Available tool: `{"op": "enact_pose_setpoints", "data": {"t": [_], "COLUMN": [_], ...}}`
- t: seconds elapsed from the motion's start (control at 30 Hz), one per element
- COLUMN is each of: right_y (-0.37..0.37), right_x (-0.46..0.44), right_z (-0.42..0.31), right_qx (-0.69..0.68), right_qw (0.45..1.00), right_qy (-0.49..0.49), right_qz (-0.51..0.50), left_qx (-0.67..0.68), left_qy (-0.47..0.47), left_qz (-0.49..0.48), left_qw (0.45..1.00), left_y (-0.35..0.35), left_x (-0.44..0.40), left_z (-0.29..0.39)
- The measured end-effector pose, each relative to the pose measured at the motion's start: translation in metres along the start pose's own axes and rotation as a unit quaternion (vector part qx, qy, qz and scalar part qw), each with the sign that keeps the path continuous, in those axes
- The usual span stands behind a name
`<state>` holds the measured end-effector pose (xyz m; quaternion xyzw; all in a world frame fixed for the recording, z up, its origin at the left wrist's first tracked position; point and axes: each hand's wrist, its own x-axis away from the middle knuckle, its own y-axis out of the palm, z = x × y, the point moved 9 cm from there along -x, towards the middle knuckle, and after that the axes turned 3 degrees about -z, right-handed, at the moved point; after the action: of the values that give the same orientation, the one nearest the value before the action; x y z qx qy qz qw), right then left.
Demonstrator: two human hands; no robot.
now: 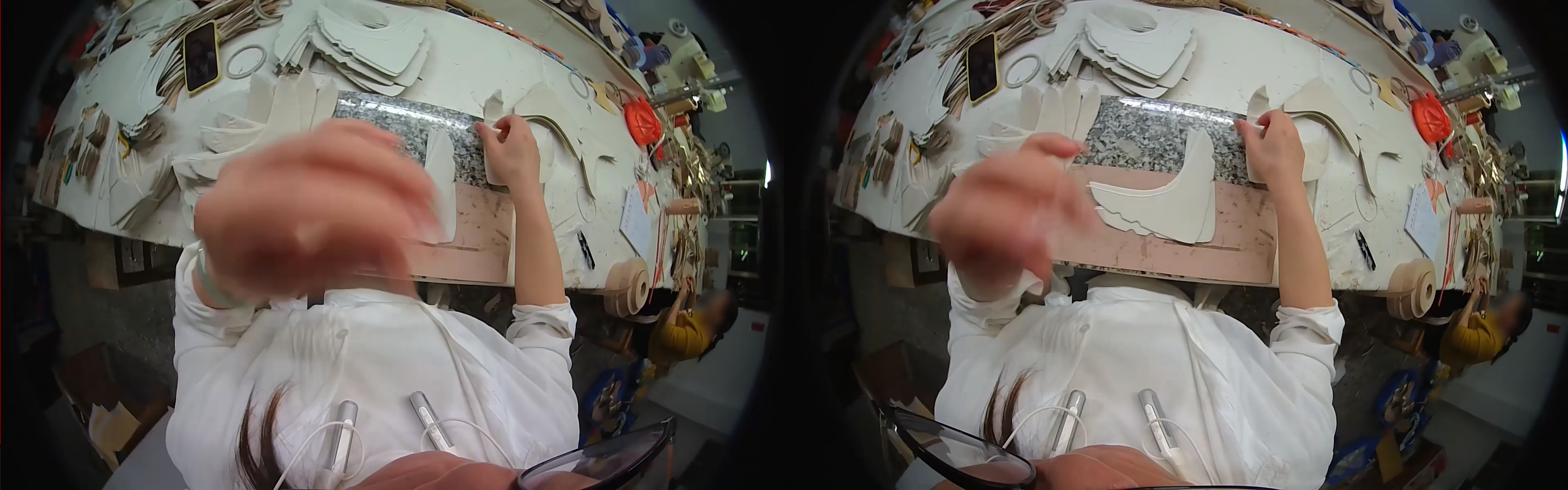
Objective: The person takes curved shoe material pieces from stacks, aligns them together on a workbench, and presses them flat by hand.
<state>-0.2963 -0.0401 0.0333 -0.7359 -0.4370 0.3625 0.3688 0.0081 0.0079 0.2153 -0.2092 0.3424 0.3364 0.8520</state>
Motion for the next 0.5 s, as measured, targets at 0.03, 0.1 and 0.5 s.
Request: {"op": "enact_pose_setpoints", "data": {"t": [0.03, 0.1, 0.5], "right_y": [0.004, 0.006, 0.014], "right_x": [-0.006, -0.012, -0.007], "right_z": [0.005, 0.010, 0.052], "right_qx": [0.019, 0.037, -0.233], "right_qw": [0.997, 0.989, 0.950], "right_qy": [0.060, 0.118, 0.179], "right_qz": [-0.037, -0.075, -0.108], "left_qx": [-0.003, -0.026, -0.126], "left_qy": [-0.002, 0.007, 0.047], "left_qz": [0.006, 0.011, -0.017], "left_qw": [1.000, 1.000, 0.991], "left_y": [-0.002, 0.010, 0.040], "left_x": [0.001, -0.009, -0.032], "left_z": [0.001, 0.001, 0.003]}}
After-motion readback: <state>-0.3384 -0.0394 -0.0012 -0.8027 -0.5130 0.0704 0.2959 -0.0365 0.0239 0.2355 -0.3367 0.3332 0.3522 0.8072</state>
